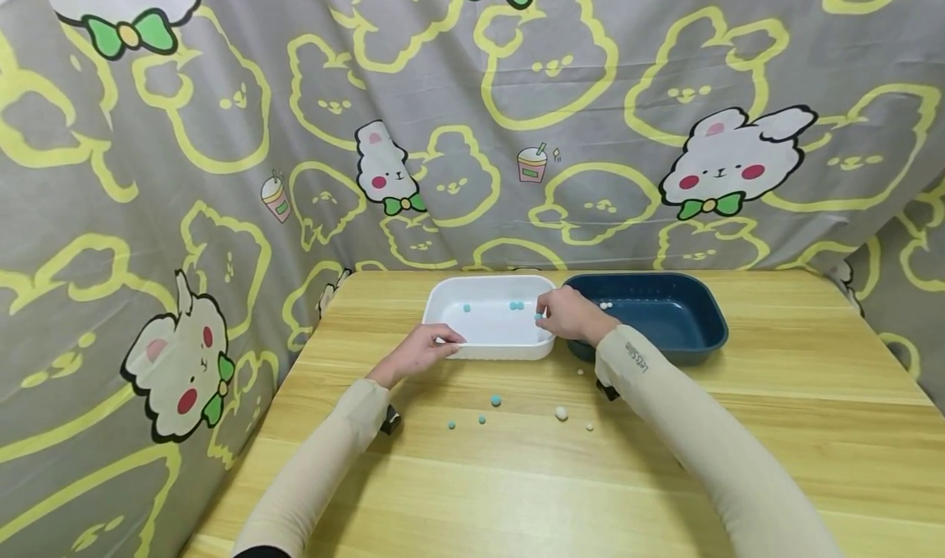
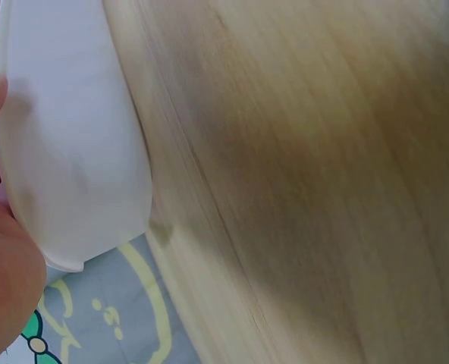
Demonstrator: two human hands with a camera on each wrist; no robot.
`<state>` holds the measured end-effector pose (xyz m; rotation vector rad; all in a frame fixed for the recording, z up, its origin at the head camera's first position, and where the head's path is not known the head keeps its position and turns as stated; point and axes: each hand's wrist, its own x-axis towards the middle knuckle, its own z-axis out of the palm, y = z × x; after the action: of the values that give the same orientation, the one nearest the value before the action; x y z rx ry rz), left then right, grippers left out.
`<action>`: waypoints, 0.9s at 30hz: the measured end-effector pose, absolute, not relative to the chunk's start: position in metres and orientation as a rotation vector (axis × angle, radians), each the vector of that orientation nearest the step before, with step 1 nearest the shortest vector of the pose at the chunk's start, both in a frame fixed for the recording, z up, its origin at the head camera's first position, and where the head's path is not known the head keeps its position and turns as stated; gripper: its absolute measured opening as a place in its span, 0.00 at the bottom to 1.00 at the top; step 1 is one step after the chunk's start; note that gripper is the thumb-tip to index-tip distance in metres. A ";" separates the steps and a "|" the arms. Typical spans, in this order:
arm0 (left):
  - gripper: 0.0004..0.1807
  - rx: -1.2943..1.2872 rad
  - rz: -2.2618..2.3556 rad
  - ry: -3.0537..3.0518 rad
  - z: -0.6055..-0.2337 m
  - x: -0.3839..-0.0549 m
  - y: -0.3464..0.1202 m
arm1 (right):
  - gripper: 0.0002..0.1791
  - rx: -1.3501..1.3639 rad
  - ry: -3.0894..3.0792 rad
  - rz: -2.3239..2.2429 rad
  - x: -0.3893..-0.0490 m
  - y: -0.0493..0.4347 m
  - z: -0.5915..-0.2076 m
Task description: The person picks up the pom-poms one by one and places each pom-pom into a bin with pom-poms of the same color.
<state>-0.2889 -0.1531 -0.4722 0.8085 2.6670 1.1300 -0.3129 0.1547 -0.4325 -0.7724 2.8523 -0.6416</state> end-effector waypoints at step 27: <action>0.07 0.826 1.155 2.652 -0.474 -0.290 -0.154 | 0.07 -0.820 2.860 -0.651 -0.310 0.158 -0.435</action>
<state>-0.2904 -0.1539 -0.4742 0.8261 2.6518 1.1547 -0.3100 0.1577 -0.4354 -0.8196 2.8596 -0.6510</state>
